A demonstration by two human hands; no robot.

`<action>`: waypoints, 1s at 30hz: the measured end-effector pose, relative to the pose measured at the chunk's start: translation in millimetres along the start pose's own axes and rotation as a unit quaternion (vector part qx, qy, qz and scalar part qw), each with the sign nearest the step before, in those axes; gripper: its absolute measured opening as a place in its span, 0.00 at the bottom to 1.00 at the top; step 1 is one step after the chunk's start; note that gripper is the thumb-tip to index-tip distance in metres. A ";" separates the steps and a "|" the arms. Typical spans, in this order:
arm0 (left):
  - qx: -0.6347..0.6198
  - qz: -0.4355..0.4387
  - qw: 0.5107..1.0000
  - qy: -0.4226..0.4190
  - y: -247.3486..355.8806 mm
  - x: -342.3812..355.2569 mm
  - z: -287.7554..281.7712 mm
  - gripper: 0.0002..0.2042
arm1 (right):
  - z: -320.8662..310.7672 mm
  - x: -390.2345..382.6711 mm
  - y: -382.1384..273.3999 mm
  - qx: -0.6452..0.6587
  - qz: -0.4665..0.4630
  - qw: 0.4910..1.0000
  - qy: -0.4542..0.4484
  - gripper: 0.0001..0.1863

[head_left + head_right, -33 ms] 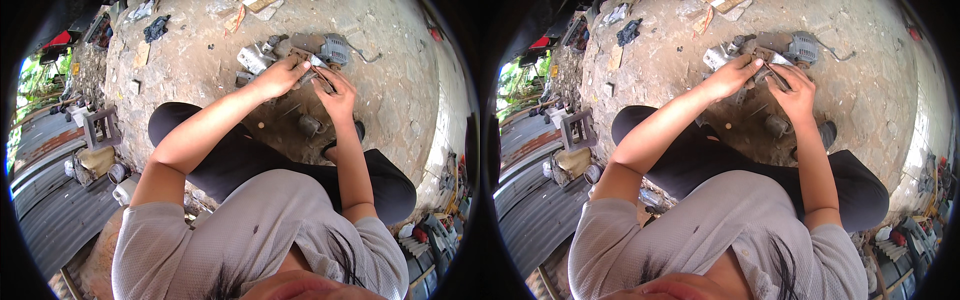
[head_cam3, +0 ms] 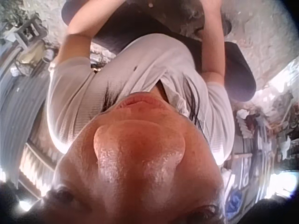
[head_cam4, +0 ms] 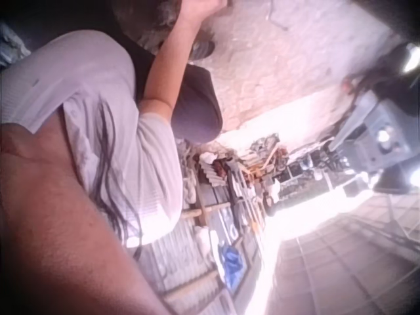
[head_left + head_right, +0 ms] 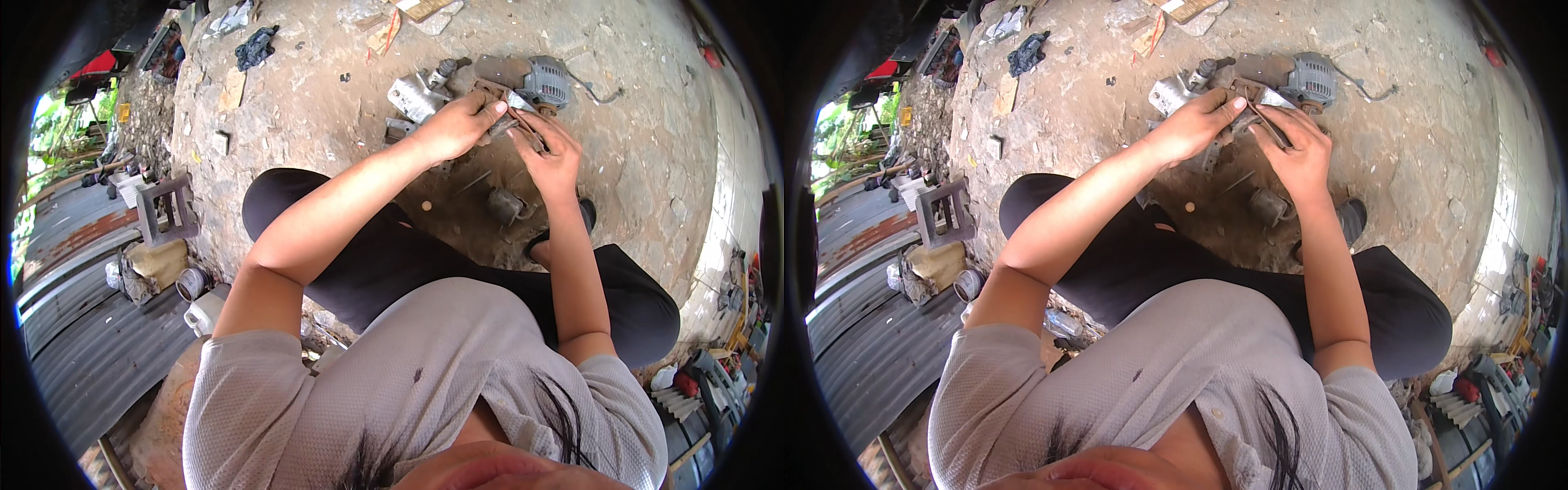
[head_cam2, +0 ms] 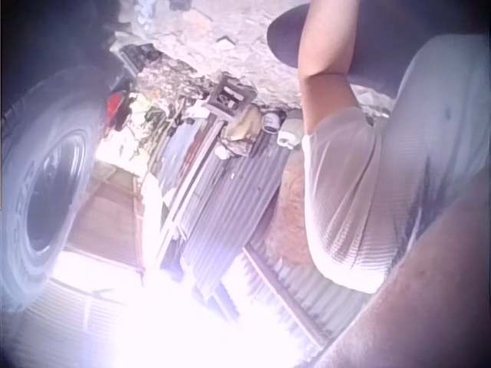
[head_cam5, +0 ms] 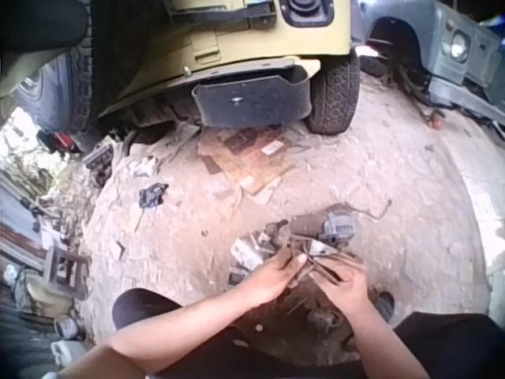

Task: The person sits on the floor and uses a metal rod to manipulate a cylindrical metal part, then uses a sandpaper sheet to smooth the surface of the part. The person handles the part and tools with both hands throughout the process.

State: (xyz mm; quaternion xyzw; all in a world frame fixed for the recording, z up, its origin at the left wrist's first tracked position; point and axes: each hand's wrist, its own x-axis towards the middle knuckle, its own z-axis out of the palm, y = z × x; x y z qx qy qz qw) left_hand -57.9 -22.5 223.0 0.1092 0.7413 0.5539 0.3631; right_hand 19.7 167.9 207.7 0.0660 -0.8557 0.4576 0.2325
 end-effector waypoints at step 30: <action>0.041 0.167 0.982 0.075 -6.8 6.3 0.8 0.16 | 8.7 -1.1 -9.1 -0.006 -0.015 0.999 0.042 0.16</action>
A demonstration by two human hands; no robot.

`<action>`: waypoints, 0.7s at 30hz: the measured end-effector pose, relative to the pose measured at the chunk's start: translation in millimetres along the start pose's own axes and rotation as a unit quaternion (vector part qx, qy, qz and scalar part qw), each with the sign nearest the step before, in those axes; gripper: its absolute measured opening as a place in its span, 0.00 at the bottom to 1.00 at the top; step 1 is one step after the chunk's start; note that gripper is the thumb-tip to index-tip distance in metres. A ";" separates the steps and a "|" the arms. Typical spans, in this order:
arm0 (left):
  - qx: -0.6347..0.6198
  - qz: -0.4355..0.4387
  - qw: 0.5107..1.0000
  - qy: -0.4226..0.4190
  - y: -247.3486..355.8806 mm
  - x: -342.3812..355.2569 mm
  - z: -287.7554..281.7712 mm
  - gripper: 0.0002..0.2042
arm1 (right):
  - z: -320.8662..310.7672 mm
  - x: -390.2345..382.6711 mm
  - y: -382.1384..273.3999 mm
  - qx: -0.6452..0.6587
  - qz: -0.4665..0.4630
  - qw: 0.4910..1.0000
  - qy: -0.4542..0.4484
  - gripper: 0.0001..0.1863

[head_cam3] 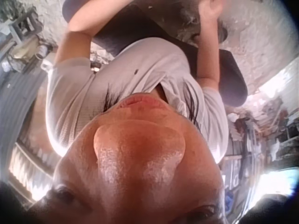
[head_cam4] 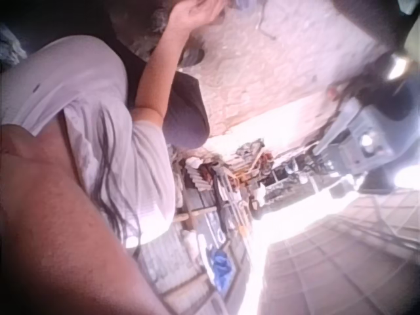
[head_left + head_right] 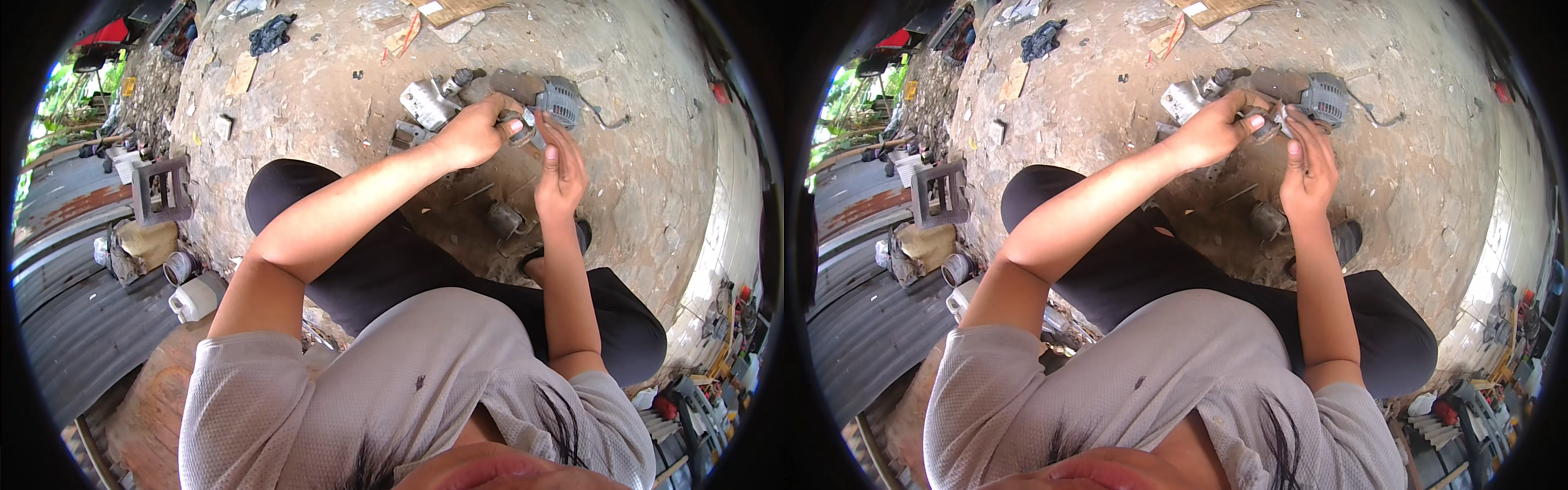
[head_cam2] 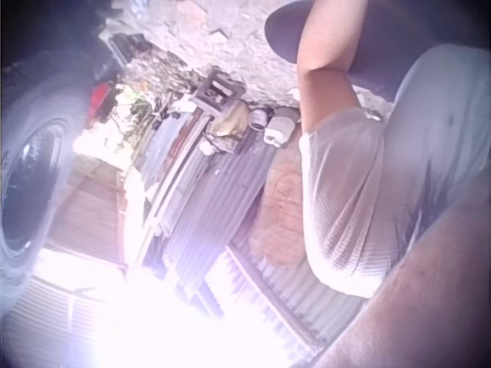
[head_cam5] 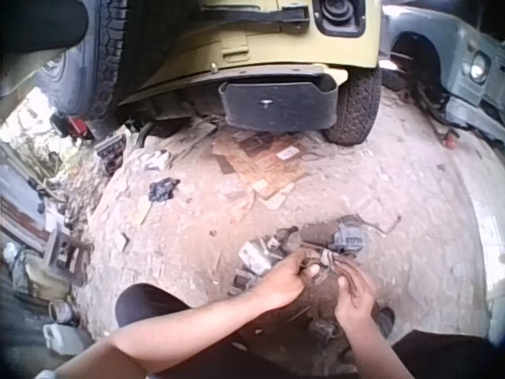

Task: The person sits on the floor and uses a metal rod to manipulate a cylindrical metal part, then uses a sandpaper sheet to smooth the surface of the part. The person handles the part and tools with both hands throughout the process.

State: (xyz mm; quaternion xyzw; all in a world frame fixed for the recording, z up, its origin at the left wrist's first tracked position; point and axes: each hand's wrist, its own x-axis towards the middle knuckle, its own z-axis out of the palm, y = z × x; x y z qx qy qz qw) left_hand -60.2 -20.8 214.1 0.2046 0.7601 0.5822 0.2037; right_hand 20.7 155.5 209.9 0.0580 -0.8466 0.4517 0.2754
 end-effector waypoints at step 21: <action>0.019 0.012 1.000 0.018 -9.0 1.0 4.7 0.15 | 6.1 -5.3 14.2 0.010 0.095 0.995 0.040 0.13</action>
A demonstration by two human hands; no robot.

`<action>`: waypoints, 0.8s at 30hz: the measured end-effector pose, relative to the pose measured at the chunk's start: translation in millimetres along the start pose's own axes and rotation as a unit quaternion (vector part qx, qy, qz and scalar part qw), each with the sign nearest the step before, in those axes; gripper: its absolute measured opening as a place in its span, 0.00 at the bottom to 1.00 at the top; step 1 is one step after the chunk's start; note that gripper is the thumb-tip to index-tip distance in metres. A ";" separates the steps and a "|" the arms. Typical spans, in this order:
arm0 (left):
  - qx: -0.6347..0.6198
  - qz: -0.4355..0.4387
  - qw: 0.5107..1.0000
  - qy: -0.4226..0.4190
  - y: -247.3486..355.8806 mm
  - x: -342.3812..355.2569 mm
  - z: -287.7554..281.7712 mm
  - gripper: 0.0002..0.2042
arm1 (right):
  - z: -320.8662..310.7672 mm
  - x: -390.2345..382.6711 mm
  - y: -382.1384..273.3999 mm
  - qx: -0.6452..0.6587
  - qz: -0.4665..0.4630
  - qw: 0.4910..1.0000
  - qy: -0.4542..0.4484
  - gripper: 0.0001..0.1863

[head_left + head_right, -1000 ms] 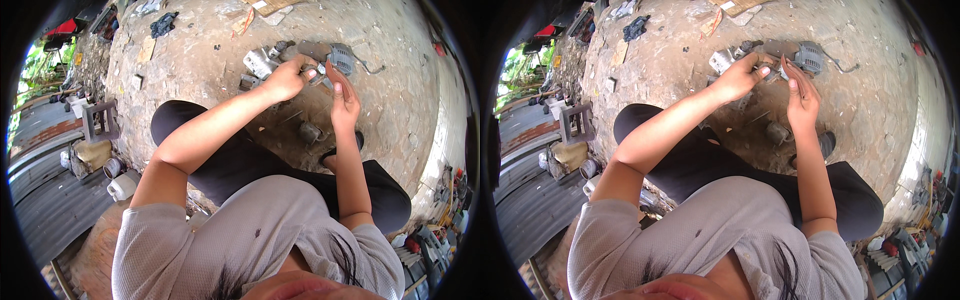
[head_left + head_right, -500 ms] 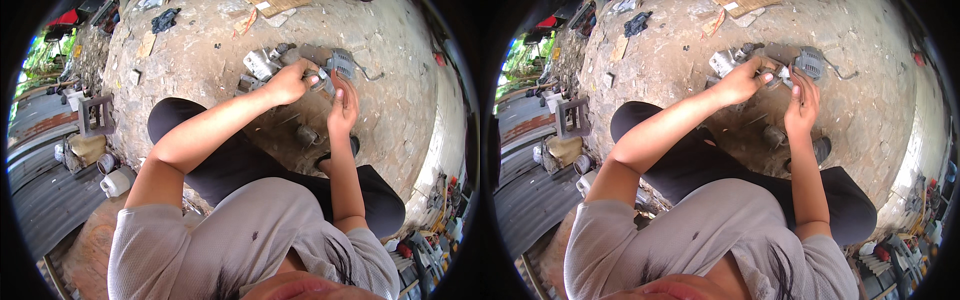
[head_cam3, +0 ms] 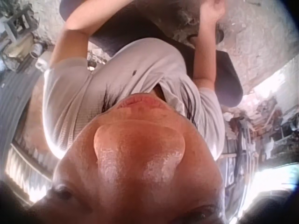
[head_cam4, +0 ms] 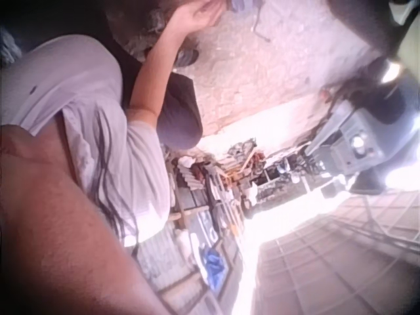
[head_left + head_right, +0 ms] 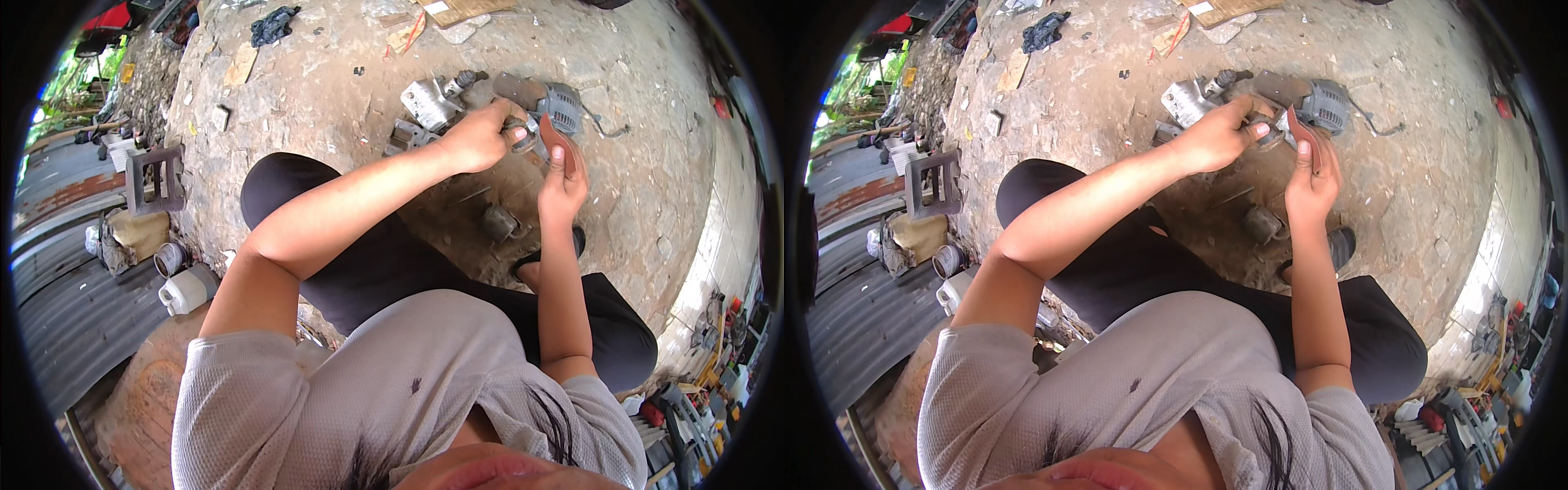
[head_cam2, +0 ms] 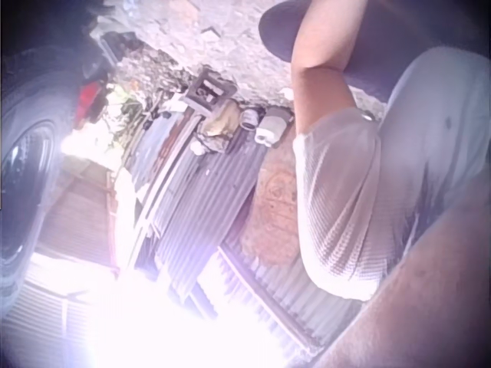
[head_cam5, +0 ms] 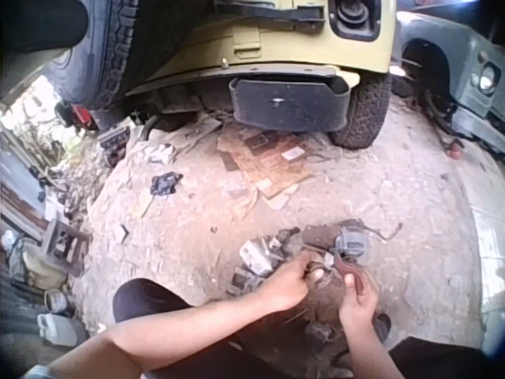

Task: The person sits on the floor and uses a metal rod to manipulate a cylindrical metal part, then uses a sandpaper sheet to smooth the surface of the part. The person handles the part and tools with both hands throughout the process.

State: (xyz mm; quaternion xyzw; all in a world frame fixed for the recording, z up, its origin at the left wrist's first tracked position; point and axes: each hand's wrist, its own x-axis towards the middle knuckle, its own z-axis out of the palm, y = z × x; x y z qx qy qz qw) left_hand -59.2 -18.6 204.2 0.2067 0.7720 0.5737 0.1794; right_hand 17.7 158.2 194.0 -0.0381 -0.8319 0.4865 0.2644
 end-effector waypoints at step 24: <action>-0.013 -0.041 0.999 -0.018 2.6 4.8 -8.0 0.15 | -4.6 12.6 -8.0 0.127 0.049 0.990 -0.026 0.15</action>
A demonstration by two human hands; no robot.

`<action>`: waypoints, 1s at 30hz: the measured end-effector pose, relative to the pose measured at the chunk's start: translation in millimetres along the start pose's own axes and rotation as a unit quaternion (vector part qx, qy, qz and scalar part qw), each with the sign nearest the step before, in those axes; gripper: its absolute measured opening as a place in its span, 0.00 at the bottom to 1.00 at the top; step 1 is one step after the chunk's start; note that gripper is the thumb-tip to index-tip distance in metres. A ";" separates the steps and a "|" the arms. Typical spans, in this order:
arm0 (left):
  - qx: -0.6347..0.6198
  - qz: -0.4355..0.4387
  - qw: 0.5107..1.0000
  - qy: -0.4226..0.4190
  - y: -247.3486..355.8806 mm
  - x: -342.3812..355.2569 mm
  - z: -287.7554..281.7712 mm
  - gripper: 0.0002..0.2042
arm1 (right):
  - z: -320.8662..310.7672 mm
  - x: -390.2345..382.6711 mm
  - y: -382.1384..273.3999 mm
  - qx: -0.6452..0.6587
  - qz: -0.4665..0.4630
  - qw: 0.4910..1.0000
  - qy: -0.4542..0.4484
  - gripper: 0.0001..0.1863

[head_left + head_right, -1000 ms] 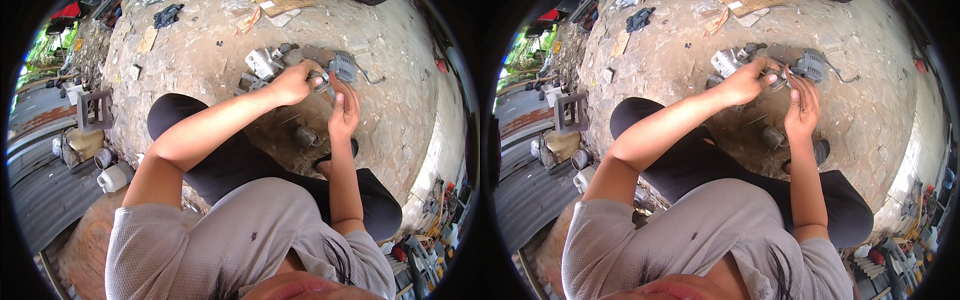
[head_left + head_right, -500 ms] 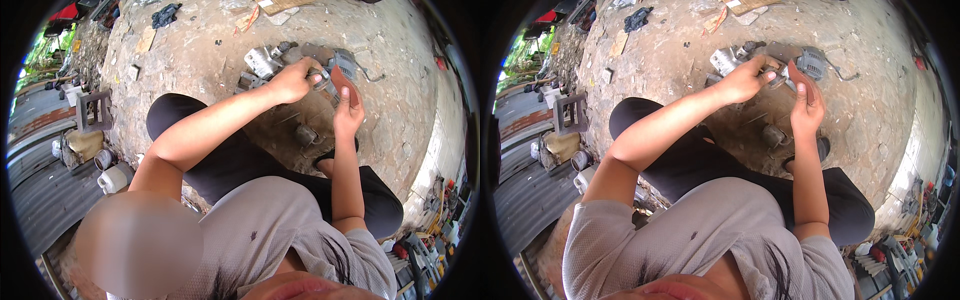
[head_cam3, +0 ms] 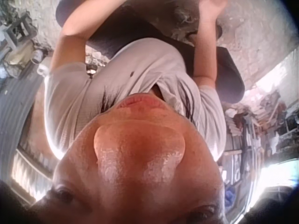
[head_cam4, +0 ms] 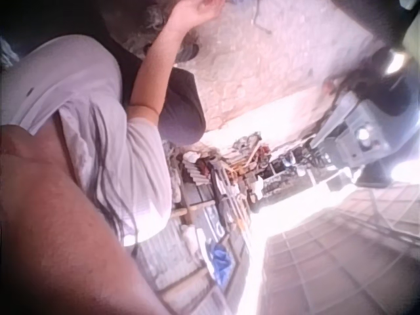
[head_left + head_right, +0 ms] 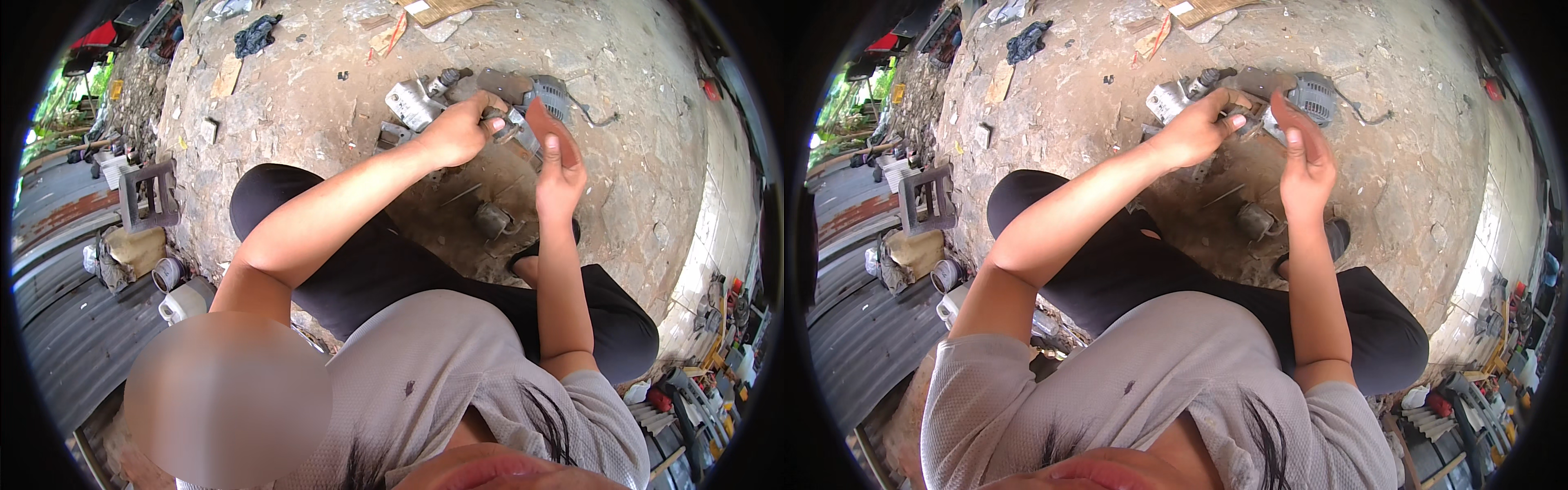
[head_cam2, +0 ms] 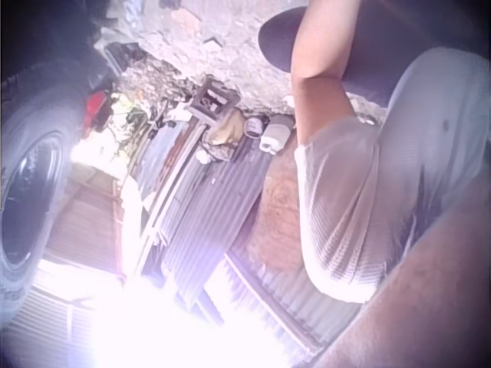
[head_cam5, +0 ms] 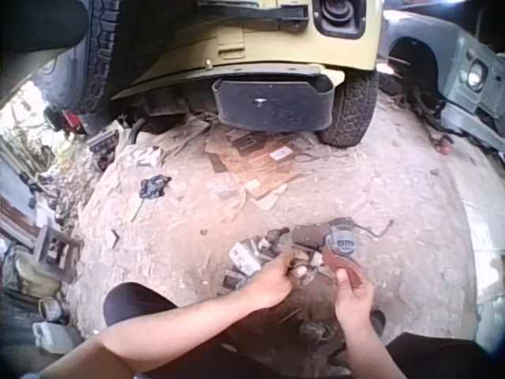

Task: The person sits on the floor and uses a metal rod to manipulate a cylindrical metal part, then uses a sandpaper sheet to smooth the surface of the part. The person handles the part and tools with both hands throughout the process.

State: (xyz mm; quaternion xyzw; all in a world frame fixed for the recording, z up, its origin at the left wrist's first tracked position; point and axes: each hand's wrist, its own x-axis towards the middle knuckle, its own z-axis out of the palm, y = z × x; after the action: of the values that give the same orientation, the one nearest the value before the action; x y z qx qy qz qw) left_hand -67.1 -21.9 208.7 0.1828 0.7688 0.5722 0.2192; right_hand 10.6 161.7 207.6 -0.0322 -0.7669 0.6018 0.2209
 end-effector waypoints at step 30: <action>-0.019 0.029 0.999 -0.024 -1.8 -1.2 3.0 0.15 | 10.0 -12.8 5.8 -0.039 -0.026 0.999 -0.019 0.16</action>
State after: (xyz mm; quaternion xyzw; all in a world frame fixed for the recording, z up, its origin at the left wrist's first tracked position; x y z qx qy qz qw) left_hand -64.5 -20.6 206.4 0.2143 0.7471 0.5880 0.2239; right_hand 17.1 150.2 196.5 -0.0099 -0.7945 0.5658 0.2204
